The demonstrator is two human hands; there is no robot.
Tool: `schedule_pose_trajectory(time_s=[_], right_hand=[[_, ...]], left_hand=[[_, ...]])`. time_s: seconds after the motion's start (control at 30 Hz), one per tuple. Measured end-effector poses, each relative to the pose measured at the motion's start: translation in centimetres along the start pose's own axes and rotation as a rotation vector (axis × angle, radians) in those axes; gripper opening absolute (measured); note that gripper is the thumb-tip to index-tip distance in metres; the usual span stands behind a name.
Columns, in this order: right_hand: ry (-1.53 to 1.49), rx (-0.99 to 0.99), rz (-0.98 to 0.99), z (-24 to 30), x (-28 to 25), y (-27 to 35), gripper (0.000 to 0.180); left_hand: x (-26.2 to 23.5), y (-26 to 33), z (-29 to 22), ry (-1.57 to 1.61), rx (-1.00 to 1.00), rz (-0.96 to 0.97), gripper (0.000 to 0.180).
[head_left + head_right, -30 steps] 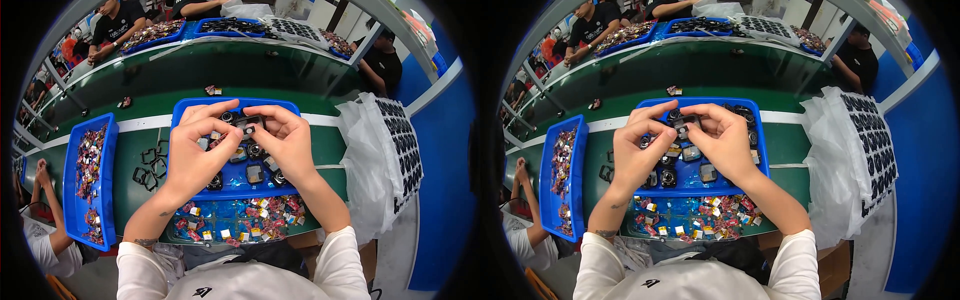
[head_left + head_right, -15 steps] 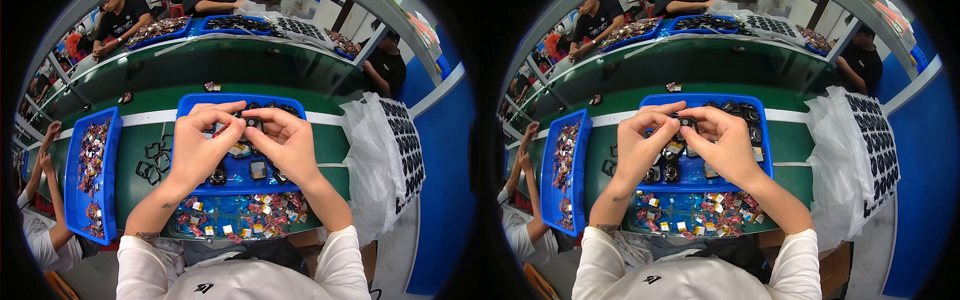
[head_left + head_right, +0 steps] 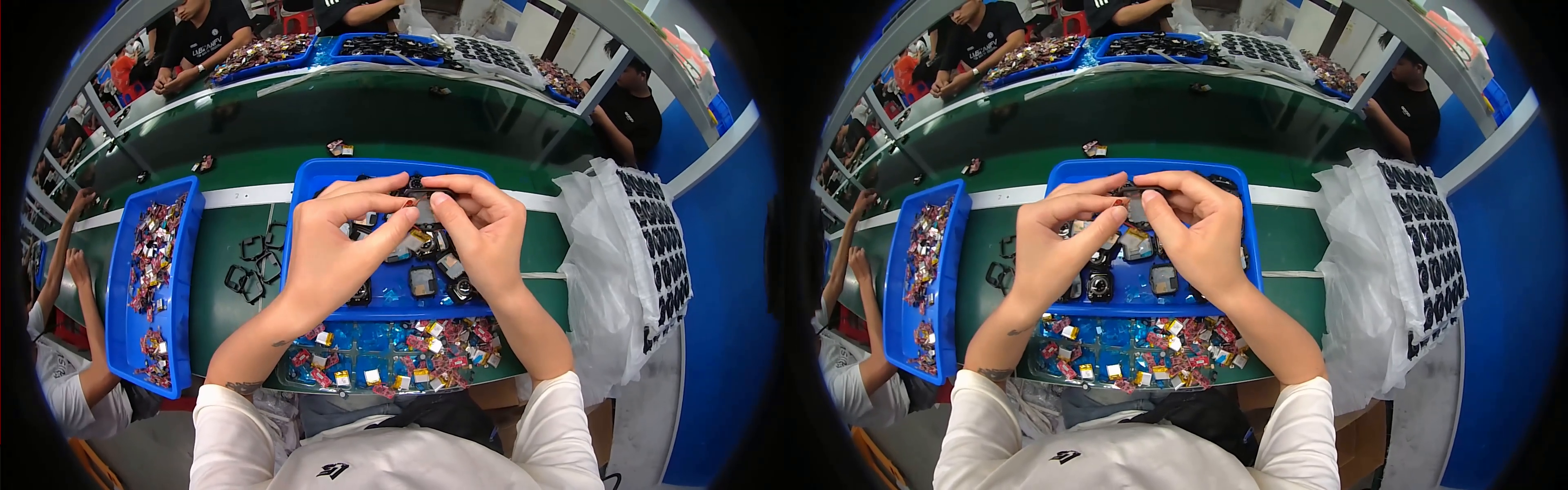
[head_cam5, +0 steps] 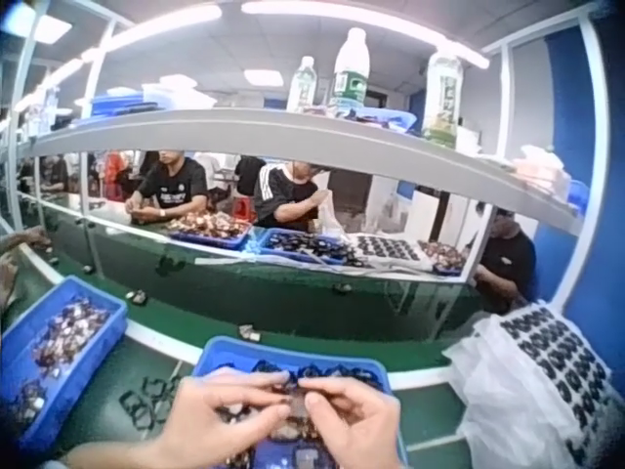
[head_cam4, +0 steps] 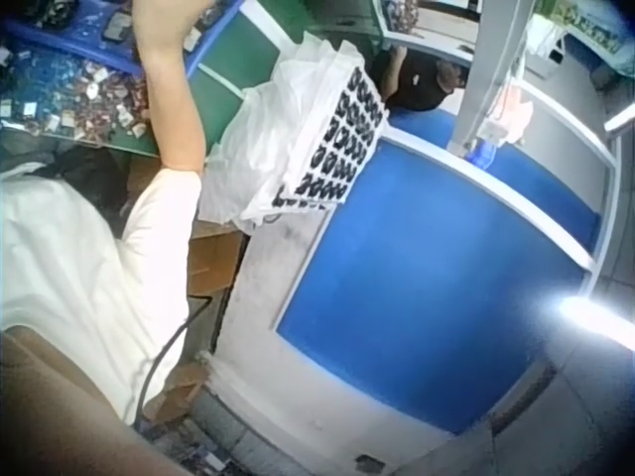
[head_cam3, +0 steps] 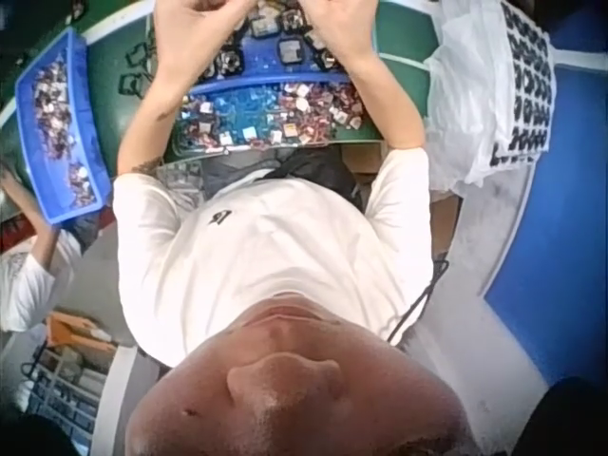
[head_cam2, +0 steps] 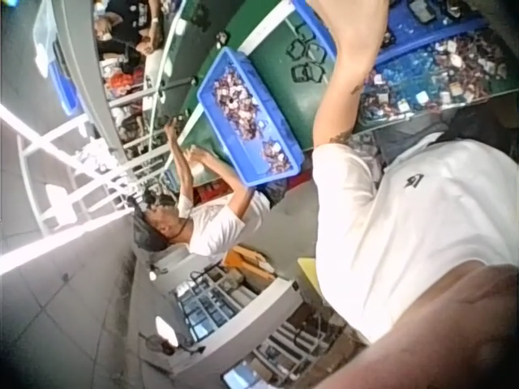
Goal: The recorder is assembling small electronic modules by inserting components and ribbon cables into plastic housings on a factory assembly line.
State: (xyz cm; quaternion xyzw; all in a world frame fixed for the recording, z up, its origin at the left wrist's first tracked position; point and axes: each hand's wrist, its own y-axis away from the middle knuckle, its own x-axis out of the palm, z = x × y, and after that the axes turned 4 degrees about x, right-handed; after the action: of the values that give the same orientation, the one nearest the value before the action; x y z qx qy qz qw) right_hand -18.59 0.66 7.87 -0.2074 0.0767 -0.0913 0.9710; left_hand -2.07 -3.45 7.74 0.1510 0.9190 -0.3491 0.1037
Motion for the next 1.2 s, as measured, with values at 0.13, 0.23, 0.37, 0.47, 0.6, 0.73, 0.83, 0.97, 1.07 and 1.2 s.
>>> schedule_pose_trajectory(time_s=[0.13,0.23,0.37,0.47,0.6,0.73,0.83,0.97,1.07,1.2], right_hand=[[-0.101,0.094,-0.015,0.3,-0.1,0.0,0.014],[-0.135,0.119,-0.016,0.7,-0.1,0.1,0.014],[-0.096,0.055,-0.031,0.6,-0.1,0.0,0.014],[0.016,-0.090,-0.081,0.4,0.1,0.2,0.014],[-0.006,-0.094,-0.040,0.4,0.0,0.2,0.017],[-0.081,-0.097,0.009,0.7,0.0,0.2,0.019],[-0.137,-0.007,0.046,1.0,0.0,0.0,0.020],[-0.173,0.111,0.061,0.1,-1.0,-2.1,0.018],[-0.044,0.129,-0.037,-4.4,-4.0,-6.4,0.014],[0.300,0.304,-0.235,-15.2,-11.1,-11.8,0.029]], left_hand=[[-0.2,-0.2,-1.0,-0.021,-0.029,0.008,0.011],[-0.7,-0.2,-1.1,-0.123,-0.114,0.043,0.011],[-0.5,-0.1,-0.8,0.443,-0.372,0.150,0.011],[-0.4,-0.3,-0.6,0.627,-0.429,0.165,0.013],[0.2,-0.2,-0.6,0.591,-0.410,0.067,0.013],[0.5,-0.3,-0.1,0.554,-0.376,-0.021,0.015],[0.5,-0.3,1.1,0.466,-0.316,-0.044,0.019],[-1.0,-1.1,1.0,0.524,-0.360,0.049,0.020],[-2.5,-2.0,0.6,0.494,-0.295,-0.021,0.021],[-3.5,-2.5,0.0,0.409,-0.265,-0.038,0.022]])
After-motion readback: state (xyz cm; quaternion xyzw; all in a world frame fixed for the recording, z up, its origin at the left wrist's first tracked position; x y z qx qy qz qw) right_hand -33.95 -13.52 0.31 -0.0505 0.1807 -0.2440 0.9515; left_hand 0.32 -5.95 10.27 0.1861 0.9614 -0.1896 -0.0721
